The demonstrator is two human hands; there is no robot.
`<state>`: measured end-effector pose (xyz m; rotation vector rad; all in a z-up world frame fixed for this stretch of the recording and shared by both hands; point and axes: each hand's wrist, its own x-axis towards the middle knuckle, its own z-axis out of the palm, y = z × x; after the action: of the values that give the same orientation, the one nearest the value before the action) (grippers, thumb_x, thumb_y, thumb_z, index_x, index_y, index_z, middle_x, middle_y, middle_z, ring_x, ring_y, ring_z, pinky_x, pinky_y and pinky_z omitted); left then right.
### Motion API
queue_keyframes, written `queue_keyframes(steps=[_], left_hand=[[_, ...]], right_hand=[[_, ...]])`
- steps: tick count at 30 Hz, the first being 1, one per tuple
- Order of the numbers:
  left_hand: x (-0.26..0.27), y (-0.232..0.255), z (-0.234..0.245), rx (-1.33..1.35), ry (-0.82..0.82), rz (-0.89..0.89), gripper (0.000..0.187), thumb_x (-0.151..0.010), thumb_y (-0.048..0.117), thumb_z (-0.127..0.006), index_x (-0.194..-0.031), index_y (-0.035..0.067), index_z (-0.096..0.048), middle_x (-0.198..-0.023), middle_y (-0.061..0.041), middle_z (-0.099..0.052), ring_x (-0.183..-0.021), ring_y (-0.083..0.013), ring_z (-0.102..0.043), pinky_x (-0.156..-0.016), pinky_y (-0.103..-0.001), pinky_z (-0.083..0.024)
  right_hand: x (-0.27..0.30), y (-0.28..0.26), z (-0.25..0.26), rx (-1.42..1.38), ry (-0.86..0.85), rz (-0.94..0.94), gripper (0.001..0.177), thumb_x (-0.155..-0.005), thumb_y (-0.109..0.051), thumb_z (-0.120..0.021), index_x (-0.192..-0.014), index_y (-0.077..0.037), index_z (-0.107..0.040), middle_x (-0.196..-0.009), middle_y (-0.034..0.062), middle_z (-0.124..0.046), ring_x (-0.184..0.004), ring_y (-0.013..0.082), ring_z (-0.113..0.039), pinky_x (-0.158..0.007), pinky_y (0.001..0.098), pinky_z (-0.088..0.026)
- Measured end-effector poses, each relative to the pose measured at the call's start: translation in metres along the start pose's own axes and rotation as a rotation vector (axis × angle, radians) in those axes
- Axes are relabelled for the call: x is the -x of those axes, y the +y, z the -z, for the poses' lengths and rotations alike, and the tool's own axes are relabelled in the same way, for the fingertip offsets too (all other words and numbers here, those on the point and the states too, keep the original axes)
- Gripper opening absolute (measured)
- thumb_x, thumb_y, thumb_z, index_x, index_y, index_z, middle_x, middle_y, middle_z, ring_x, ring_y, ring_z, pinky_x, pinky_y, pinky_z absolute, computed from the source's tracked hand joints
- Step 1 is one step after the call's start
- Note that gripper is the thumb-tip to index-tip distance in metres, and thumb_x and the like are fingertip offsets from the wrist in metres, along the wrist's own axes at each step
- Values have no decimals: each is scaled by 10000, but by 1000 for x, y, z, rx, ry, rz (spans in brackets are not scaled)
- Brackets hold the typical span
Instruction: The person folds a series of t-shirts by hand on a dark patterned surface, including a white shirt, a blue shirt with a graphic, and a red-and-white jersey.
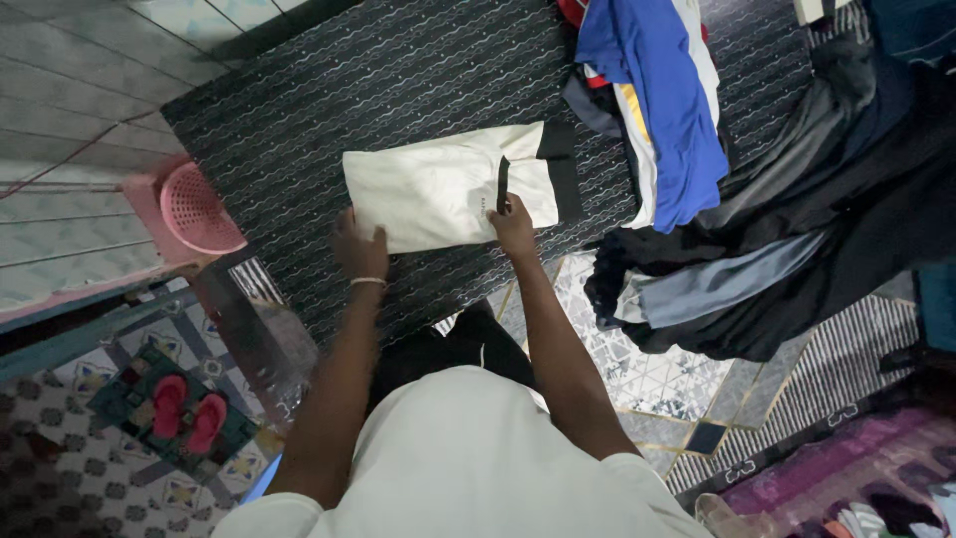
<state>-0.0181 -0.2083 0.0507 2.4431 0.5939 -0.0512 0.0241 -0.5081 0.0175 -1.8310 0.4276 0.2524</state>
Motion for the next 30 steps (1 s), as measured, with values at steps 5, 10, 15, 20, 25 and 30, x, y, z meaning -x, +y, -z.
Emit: queue_keyframes(steps=[5, 10, 15, 20, 25, 30], left_hand=[[-24, 2, -1, 73, -85, 214, 828, -858, 357, -799, -1521, 42, -417, -1500, -224, -492, -1368, -408, -471, -1118, -530, -385], [-36, -2, -18, 228, -32, 183, 798, -747, 318, -901, -1402, 15, -561, -1320, -223, -640, -1199, -392, -622, -1024, -483, -496], [-43, -11, -25, 325, -66, 180, 642, -753, 269, -895, -1277, -1, -640, -1237, -214, -687, -1125, -371, -675, -989, -464, -534], [-44, -3, -18, 258, -71, 290, 736, -736, 216, -903, -1313, -48, -529, -1302, -291, -526, -1140, -450, -568, -875, -513, -479], [-42, -2, -15, 164, -103, 281, 579, -768, 237, -856, -1250, -12, -653, -1218, -238, -674, -1095, -392, -656, -949, -487, -522], [-51, -14, -21, 415, -92, 324, 565, -822, 326, -829, -1232, -24, -660, -1164, -194, -714, -1020, -310, -692, -915, -425, -541]], right_hand=[[-18, -2, 2, 117, -37, -31, 450, -858, -155, -729, -1269, 3, -636, -1000, 78, -722, -895, 173, -681, -820, 332, -535], [-39, -12, -5, 27, -13, -17, 456, -854, -170, -771, -1242, 15, -616, -984, 87, -694, -875, 179, -645, -808, 343, -532], [-44, -22, -21, -6, -97, -97, 476, -830, -197, -822, -1174, 43, -597, -983, 101, -692, -880, 174, -647, -791, 347, -537], [-48, -16, -22, -172, -200, -118, 427, -846, -119, -743, -1212, 55, -608, -1018, 87, -715, -889, 177, -670, -817, 336, -541], [-47, -10, -17, -237, -241, -150, 379, -875, -87, -705, -1213, 72, -640, -1016, 71, -717, -889, 165, -646, -829, 323, -520], [-46, -16, -12, -283, -258, -177, 386, -855, -63, -665, -1219, 62, -639, -1004, 76, -704, -868, 162, -631, -809, 325, -510]])
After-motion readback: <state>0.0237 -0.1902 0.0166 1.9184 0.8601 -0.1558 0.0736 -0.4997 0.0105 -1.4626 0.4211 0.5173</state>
